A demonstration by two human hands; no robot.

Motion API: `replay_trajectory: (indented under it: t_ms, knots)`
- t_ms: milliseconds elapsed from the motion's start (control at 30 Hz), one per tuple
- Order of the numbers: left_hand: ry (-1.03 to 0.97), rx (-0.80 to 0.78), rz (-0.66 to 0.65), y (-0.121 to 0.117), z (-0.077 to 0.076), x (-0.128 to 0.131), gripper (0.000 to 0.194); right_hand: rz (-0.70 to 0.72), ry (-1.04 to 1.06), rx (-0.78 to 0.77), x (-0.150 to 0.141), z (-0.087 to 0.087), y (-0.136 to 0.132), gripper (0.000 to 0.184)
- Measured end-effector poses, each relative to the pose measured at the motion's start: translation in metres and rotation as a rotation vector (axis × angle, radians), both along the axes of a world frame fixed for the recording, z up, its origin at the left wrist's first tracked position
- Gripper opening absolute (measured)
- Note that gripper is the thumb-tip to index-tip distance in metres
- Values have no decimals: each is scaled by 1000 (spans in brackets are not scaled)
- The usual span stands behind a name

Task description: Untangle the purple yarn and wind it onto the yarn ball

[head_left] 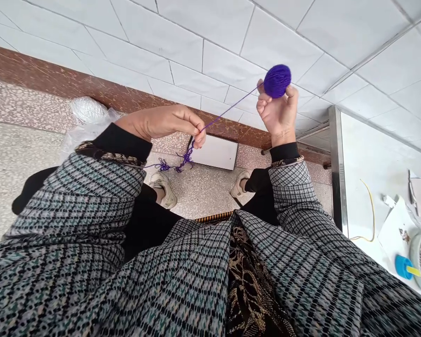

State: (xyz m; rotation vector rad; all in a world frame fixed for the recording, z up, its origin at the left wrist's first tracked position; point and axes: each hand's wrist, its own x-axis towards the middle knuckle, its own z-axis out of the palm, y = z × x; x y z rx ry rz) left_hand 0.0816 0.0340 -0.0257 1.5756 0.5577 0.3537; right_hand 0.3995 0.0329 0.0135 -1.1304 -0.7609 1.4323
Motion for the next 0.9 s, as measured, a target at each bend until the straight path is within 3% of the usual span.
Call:
replay_trajectory:
  t_ms: [167, 333, 400, 533, 633, 767, 900]
  knots:
    - [221, 129, -5, 12, -22, -23, 27, 90, 189, 112, 6, -5, -2, 56]
    - [457, 167, 130, 11, -27, -13, 27, 226, 163, 188, -4, -25, -2, 56]
    - [387, 156, 204, 5, -23, 1, 33, 326, 172, 194, -13, -31, -5, 54]
    - [-22, 19, 339, -13, -14, 39, 51, 434, 154, 151, -28, -40, -10, 54]
    - [-250, -105, 373, -23, -8, 61, 43, 449, 104, 119, -32, -45, -10, 62]
    - [-209, -200, 442, -24, -4, 63, 10, 506, 33, 49, -27, -47, -9, 72]
    - [-85, -169, 490, -16, -8, 54, 9, 574, 47, -82, -25, -41, -13, 72]
